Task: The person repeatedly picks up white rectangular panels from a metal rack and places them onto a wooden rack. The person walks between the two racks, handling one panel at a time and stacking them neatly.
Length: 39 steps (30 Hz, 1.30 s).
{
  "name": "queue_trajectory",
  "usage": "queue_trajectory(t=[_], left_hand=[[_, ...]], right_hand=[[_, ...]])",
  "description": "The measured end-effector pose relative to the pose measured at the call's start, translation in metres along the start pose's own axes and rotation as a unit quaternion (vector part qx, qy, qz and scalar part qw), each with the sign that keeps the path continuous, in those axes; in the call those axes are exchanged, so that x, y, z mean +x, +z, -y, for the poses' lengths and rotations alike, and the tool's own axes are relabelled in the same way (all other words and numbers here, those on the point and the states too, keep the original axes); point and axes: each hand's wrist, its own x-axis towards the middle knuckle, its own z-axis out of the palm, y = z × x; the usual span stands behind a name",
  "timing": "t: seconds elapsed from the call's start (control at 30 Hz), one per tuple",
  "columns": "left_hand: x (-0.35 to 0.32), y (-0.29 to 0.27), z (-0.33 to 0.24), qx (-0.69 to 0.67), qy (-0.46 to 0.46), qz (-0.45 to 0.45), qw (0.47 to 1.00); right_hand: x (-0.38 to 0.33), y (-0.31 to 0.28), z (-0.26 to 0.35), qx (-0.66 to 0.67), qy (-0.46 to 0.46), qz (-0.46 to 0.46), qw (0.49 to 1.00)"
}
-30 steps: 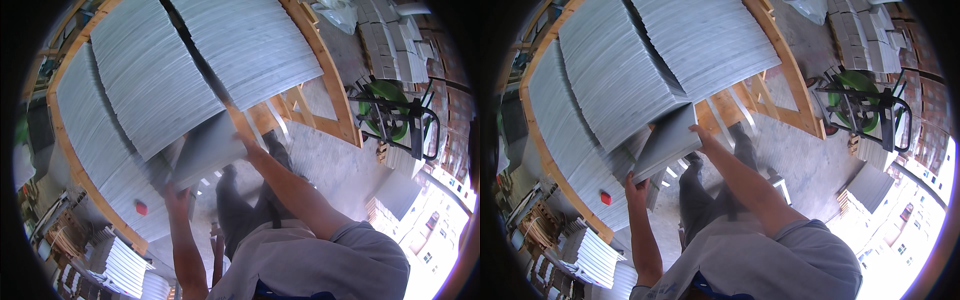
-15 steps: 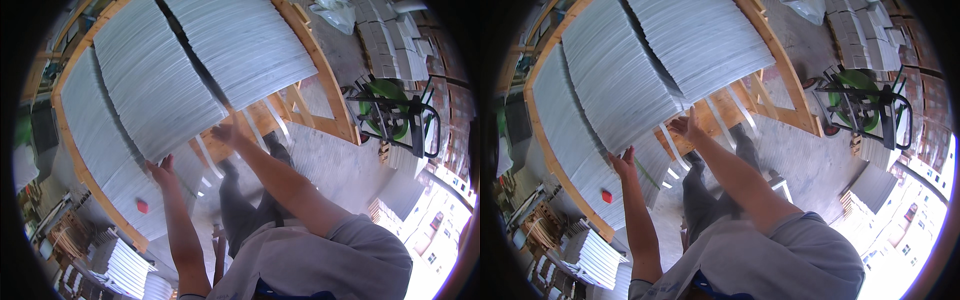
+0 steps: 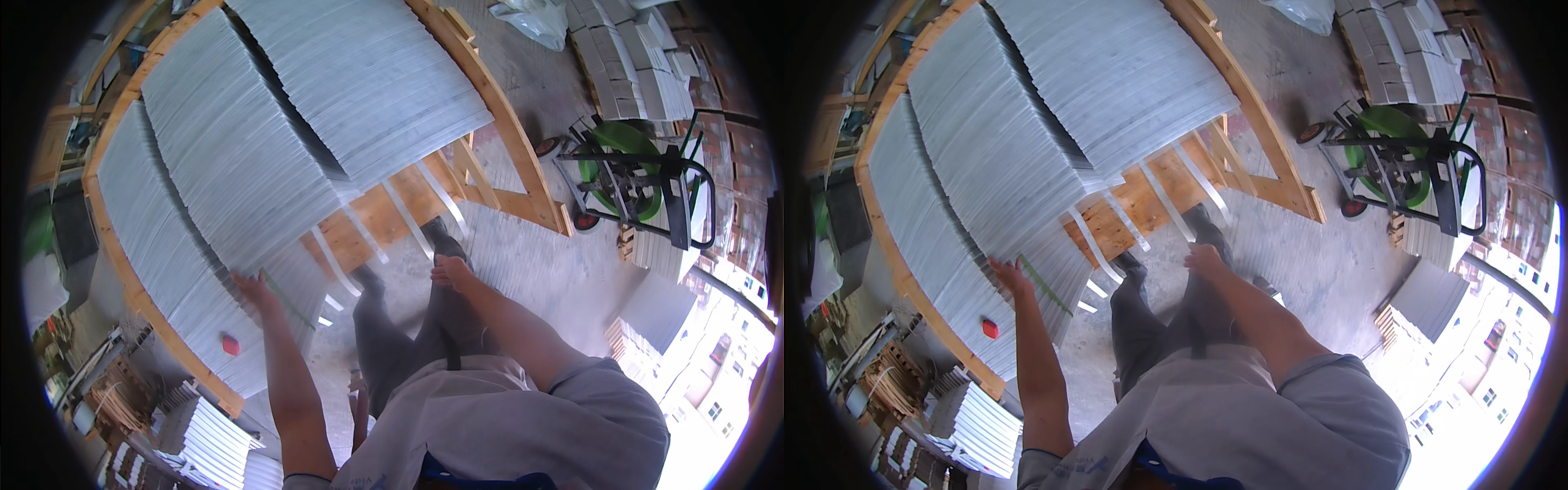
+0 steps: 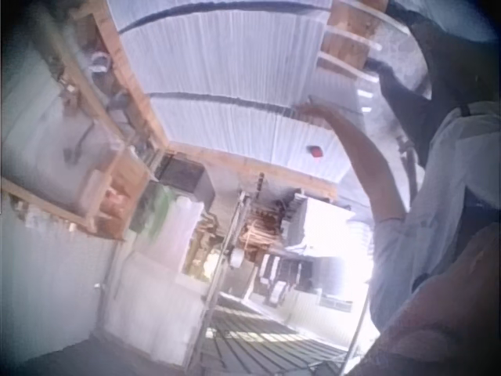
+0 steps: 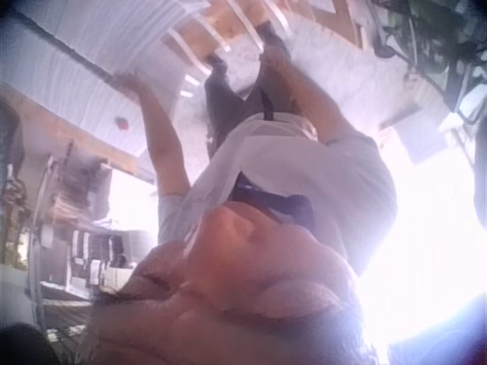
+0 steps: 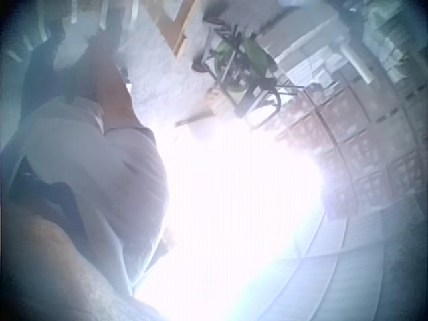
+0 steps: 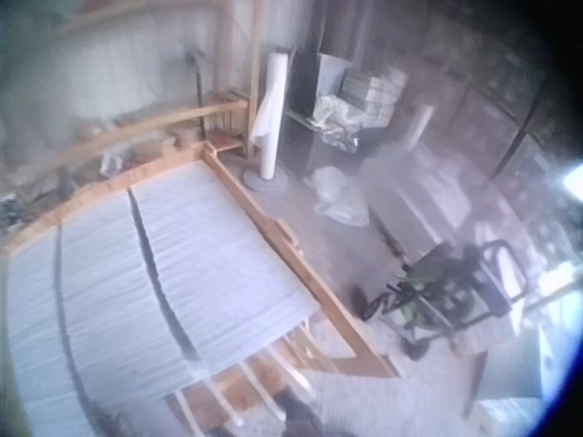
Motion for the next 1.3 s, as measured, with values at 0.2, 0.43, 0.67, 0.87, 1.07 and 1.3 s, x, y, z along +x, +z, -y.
queue_trajectory(t=[0.2, 0.43, 0.67, 0.87, 1.07, 1.3], left_hand=[[-0.020, 0.001, -0.016, -0.133, -0.126, -0.014, 0.983], [-0.143, -0.013, 0.094, 0.119, -0.012, 0.095, 0.988], [-0.404, -0.061, 0.162, -0.056, -0.372, 0.079, 0.923], [-0.537, -0.054, 0.188, -0.084, -0.451, 0.004, 0.889], [-0.573, -0.041, 0.206, -0.179, -0.435, -0.016, 0.882], [-0.633, -0.042, 0.253, -0.381, -0.308, -0.088, 0.867]], right_hand=[[-0.011, -0.031, 0.022, -0.369, -0.130, -0.049, 0.919], [-0.066, -0.027, 0.113, -0.401, -0.204, 0.049, 0.892], [-0.171, -0.038, 0.206, -0.633, -0.340, -0.016, 0.695], [-0.234, -0.069, 0.244, -0.763, -0.407, 0.020, 0.501], [-0.229, -0.095, 0.232, -0.815, -0.466, 0.075, 0.335], [-0.199, -0.113, 0.218, -0.784, -0.549, 0.057, 0.284]])
